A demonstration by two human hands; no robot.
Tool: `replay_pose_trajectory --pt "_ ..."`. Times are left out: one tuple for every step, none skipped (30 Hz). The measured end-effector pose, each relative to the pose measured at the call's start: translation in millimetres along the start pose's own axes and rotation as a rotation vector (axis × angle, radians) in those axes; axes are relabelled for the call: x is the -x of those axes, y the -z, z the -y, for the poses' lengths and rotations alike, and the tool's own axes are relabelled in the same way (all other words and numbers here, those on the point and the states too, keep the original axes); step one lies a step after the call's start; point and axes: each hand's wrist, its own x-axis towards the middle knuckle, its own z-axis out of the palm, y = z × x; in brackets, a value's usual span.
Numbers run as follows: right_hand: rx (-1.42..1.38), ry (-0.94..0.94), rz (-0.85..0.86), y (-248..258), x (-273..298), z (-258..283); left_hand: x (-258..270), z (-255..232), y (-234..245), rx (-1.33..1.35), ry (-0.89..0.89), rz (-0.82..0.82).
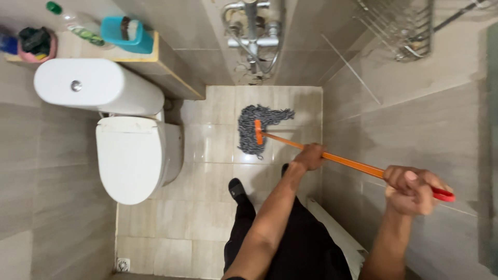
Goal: The person mops the bathroom floor with a mop, moving it across the tiles and around the base of a toilet, then reaches into the space behind the toilet.
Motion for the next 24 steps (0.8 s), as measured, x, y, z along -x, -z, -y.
replay_pose_trajectory --pt "-0.021 -0.006 0.032 -2.1 2.6 -21.5 10.0 17.9 7.3 -0.049 0.037 0.002" --pt "-0.042 -0.013 0.065 -4.9 4.5 -38.1 21.0 36.5 14.8 -0.097 0.074 0.004" --pt "0.532 0.48 0.099 -10.8 2.5 -56.6 32.4 55.2 22.6 -0.097 0.127 -0.023" --pt "1.104 0.974 0.125 -22.8 4.7 -78.6 45.3 75.0 31.7 -0.097 0.181 -0.051" --pt "1.125 0.94 0.145 -33.6 16.4 -90.3 59.6 95.4 41.1 -0.07 0.214 -0.082" --pt "1.143 0.905 0.166 -46.7 28.2 -102.5 76.1 115.9 51.2 -0.044 0.247 -0.113" --pt "0.566 0.412 0.15 -63.4 40.8 -115.5 91.9 133.9 60.3 -0.019 0.276 -0.147" --pt "-0.009 -0.082 0.14 -80.0 52.0 -125.4 107.4 150.6 69.4 0.006 0.305 -0.18" --pt "0.045 -0.085 0.153 -94.7 58.3 -133.2 120.9 165.1 76.8 -0.043 0.291 -0.231" --pt "0.099 -0.087 0.166 -109.8 63.7 -140.4 133.2 176.8 84.0 -0.092 0.277 -0.281" --pt "0.104 -0.134 0.186 -122.8 72.4 -142.5 146.4 186.7 91.7 -0.074 0.31 -0.285" --pt "0.109 -0.181 0.205 -132.9 79.6 -142.1 156.7 193.1 97.4 -0.056 0.342 -0.289" --pt "0.06 -0.164 0.247 -140.0 85.8 -140.5 163.2 195.1 99.9 -0.096 0.357 -0.263" --pt "0.011 -0.147 0.287 -144.4 91.2 -138.3 167.8 192.2 102.7 -0.137 0.371 -0.238" --pt "-0.037 -0.127 0.327 -144.5 93.8 -135.2 168.1 185.1 104.2 -0.179 0.383 -0.211" --pt "-0.04 -0.092 0.326 -139.9 92.3 -130.7 164.8 173.7 102.8 -0.169 0.395 -0.179" --pt "-0.043 -0.055 0.324 -133.0 88.6 -125.1 159.1 159.7 99.8 -0.161 0.406 -0.147" --pt "-0.046 -0.019 0.322 -125.5 85.5 -117.2 152.3 144.6 95.4 -0.152 0.417 -0.115" --pt "0.03 -0.038 0.224 -116.0 83.9 -103.1 143.5 129.2 89.0 -0.134 0.38 -0.136" --pt "0.104 -0.055 0.126 -106.5 81.4 -86.3 133.9 113.4 79.0 -0.116 0.344 -0.157" --pt "0.074 -0.007 0.063 -99.4 74.9 -72.8 123.2 98.1 66.1 -0.095 0.304 -0.176" --pt "0.044 0.041 0.001 -93.9 68.1 -59.7 112.8 85.2 53.0 -0.052 0.287 -0.192" --pt "0.036 0.046 -0.004 -90.4 65.1 -44.9 103.1 74.5 40.3 -0.009 0.274 -0.209" --pt "0.028 0.05 -0.009 -88.7 64.3 -29.1 92.6 64.1 27.2 0.029 0.176 -0.226"
